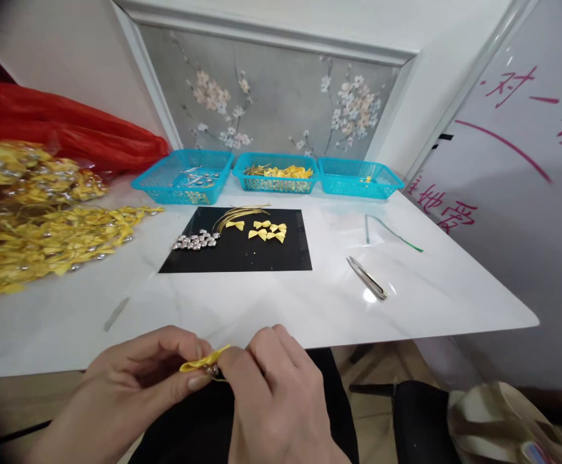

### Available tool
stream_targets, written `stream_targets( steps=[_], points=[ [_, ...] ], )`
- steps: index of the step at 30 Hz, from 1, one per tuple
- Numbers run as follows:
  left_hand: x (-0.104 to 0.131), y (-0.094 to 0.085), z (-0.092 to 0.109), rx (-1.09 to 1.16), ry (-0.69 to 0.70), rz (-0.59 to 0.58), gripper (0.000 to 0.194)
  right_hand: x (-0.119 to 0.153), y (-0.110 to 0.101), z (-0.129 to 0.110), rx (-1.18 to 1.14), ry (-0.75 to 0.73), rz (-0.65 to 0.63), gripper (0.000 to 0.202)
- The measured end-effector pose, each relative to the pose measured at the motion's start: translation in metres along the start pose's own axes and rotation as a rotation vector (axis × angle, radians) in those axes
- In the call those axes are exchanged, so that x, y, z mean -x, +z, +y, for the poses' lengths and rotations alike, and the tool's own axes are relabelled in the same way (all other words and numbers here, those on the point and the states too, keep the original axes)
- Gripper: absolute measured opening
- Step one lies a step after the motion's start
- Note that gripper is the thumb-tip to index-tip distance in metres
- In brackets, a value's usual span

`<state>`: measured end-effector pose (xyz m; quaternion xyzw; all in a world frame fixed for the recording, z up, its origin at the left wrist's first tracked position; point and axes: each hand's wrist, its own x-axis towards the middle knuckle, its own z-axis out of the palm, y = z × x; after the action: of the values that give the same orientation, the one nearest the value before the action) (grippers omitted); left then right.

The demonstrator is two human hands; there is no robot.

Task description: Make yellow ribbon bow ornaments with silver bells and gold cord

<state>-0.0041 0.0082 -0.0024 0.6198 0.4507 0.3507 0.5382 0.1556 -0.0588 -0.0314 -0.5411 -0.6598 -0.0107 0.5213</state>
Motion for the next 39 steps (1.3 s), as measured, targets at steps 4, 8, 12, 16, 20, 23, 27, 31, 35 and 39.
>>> stream_targets(
  steps=[4,8,12,16,20,23,27,31,35,39],
  points=[
    [0.004,0.001,0.000,-0.131,0.194,0.029,0.009,0.004,-0.005,-0.002,-0.127,0.176,-0.085,0.025],
    [0.005,0.002,0.001,-0.135,0.327,0.051,0.016,0.005,-0.004,-0.002,-0.261,0.268,-0.095,0.020],
    [0.005,0.002,0.001,-0.128,0.415,0.058,0.024,0.007,0.000,-0.002,-0.342,0.301,-0.073,0.020],
    [0.007,0.002,-0.003,-0.173,0.489,0.022,0.024,0.010,0.003,-0.002,-0.339,0.279,-0.049,0.020],
    [0.009,0.000,-0.010,-0.216,0.562,0.051,0.023,0.012,0.004,-0.002,-0.347,0.264,-0.026,0.019],
    [0.009,-0.001,-0.014,-0.241,0.602,0.034,0.024,0.014,0.005,-0.003,-0.340,0.268,-0.011,0.019],
    [0.008,-0.003,-0.014,-0.247,0.639,0.035,0.027,0.015,0.005,-0.005,-0.315,0.260,0.008,0.022],
    [0.008,-0.003,-0.011,-0.256,0.650,0.030,0.026,0.015,0.004,-0.005,-0.270,0.229,0.001,0.025],
    [0.007,-0.002,-0.008,-0.223,0.639,0.035,0.024,0.015,0.004,-0.004,-0.244,0.217,-0.008,0.023],
    [0.005,0.001,-0.006,-0.198,0.565,0.018,0.021,0.016,0.004,-0.002,-0.273,0.247,-0.030,0.021]
  ],
)
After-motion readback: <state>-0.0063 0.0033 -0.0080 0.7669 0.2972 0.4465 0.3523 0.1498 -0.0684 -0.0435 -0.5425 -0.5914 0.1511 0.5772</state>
